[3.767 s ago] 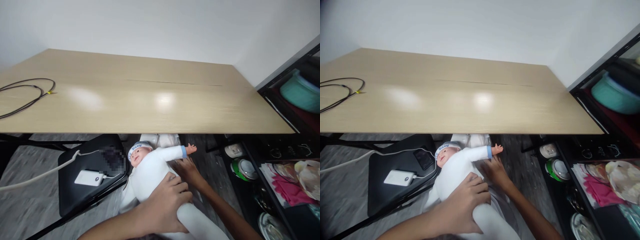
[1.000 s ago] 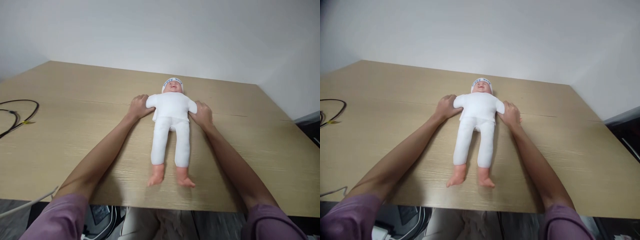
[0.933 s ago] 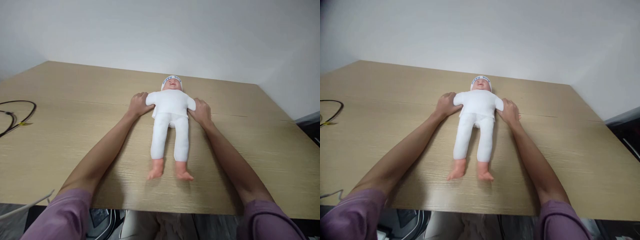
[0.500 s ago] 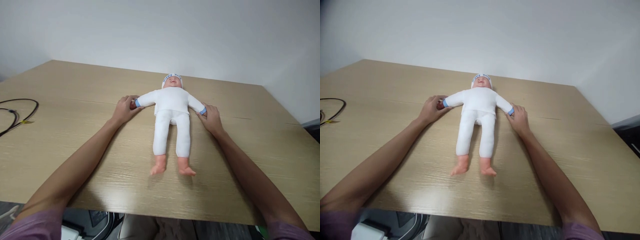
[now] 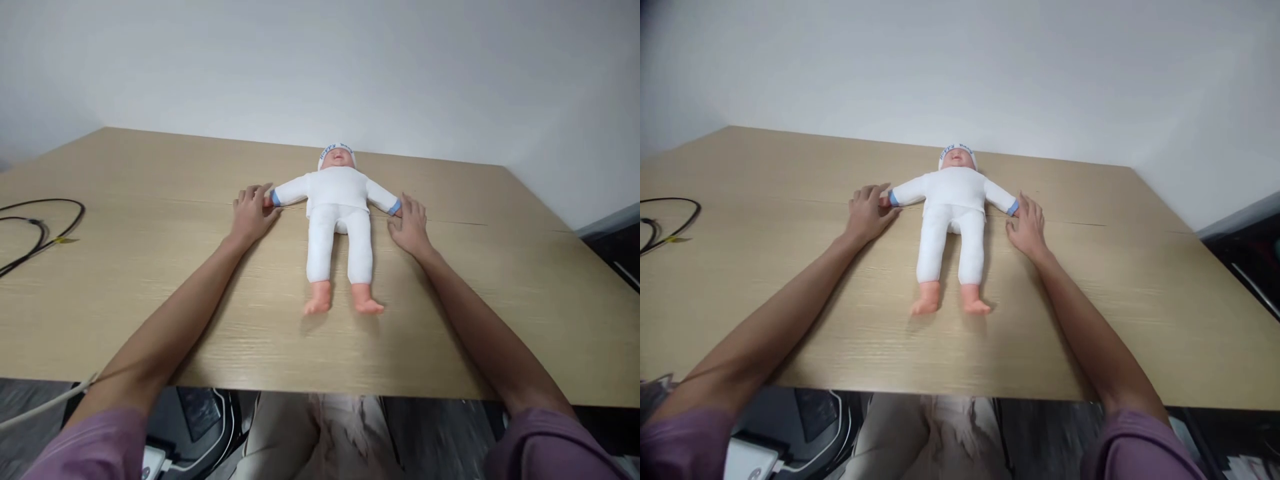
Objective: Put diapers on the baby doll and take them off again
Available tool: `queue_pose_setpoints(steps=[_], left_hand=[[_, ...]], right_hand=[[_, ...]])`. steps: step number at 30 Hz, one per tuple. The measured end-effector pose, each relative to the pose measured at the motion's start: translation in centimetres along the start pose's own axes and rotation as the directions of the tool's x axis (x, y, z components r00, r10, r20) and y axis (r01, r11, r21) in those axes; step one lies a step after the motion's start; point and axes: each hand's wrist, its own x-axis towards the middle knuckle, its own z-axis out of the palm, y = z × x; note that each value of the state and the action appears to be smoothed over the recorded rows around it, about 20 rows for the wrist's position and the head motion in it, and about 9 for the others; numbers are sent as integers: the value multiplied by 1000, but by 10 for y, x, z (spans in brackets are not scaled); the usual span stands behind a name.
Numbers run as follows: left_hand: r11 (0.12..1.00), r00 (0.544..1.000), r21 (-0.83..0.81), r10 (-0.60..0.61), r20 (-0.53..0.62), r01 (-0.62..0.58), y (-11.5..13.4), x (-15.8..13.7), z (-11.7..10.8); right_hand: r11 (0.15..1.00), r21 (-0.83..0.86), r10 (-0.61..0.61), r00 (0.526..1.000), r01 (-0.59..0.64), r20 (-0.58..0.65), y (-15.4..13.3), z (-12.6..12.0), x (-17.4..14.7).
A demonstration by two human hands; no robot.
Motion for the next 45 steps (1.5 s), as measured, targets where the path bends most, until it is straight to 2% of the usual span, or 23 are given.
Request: queue_pose_setpoints(steps=[3,5,8,10,11,12,13,14,15,16,17,19,21,23,25,27,29,31,33,36,39,42,45], left_hand=[[995,997,-95,8,-77,-15,40,-35,-17],[974,989,-209,55,-134,-82,77,-81,-41],[914,970,-347,148,-192,-208,131,-191,-86],[813,895,-380,367,-255,-442,157,-281,-107],[787,876,-386,409,-255,-481,167,-324,-111],[776,869,-391,431,-244,-495,175,-364,-111],[783,877,-393,429,-217,-481,180,-398,-106],[855,929,-375,367,-51,-358,184,-426,-98],[918,957,-344,256,138,-197,186,-447,-88],[949,944,-308,166,286,-73,188,-462,-77],[963,910,-268,85,406,30,189,-471,-65],[955,830,-234,-22,557,183,191,-476,-43],[902,740,-255,-97,665,347,195,-470,-27],[769,649,-326,-147,747,549,203,-461,-22],[576,615,-428,-172,770,697,212,-456,-30],[429,650,-535,-182,738,728,221,-455,-53],[383,711,-617,-184,679,687,230,-460,-85],[392,773,-676,-186,606,624,236,-466,-119],[433,858,-746,-166,485,506,238,-471,-146],[515,947,-797,-116,300,315,238,-468,-165],[538,945,-777,-174,276,326,235,-445,-160],[531,904,-733,-285,319,426,232,-409,-144],[519,862,-689,-319,394,506,226,-382,-123]], right_hand=[[998,46,-36,998,38,-48,-44,-32,-38],[985,134,-90,984,111,-154,-78,-63,-77],[945,205,-154,902,253,-402,-123,-111,-164],[892,183,-264,806,413,-529,-143,-132,-237],[827,199,-369,775,526,-513,-150,-137,-275],[790,244,-446,800,563,-402,-156,-139,-311],[834,323,-377,889,448,-261,-160,-138,-343],[894,394,-201,977,212,-70,-164,-134,-372],[912,407,12,994,-57,111,-168,-128,-396],[879,401,175,957,-259,233,-171,-121,-414],[817,404,281,896,-412,344,-175,-114,-428],[690,426,355,787,-585,505,-182,-102,-442],[603,458,318,724,-653,612,-191,-95,-445],[542,489,287,697,-684,657,-200,-96,-442],[476,538,286,701,-696,653,-208,-107,-437],[426,591,276,720,-685,636,-215,-129,-430],[431,624,244,750,-652,614,-224,-158,-426],[464,646,216,785,-606,581,-236,-188,-425],[446,686,242,816,-574,525,-250,-211,-429],[385,750,393,831,-537,394,-270,-220,-432],[401,745,476,816,-533,327,-275,-205,-414],[454,721,391,844,-523,366,-266,-185,-376],[567,647,356,860,-509,364,-254,-172,-342]])
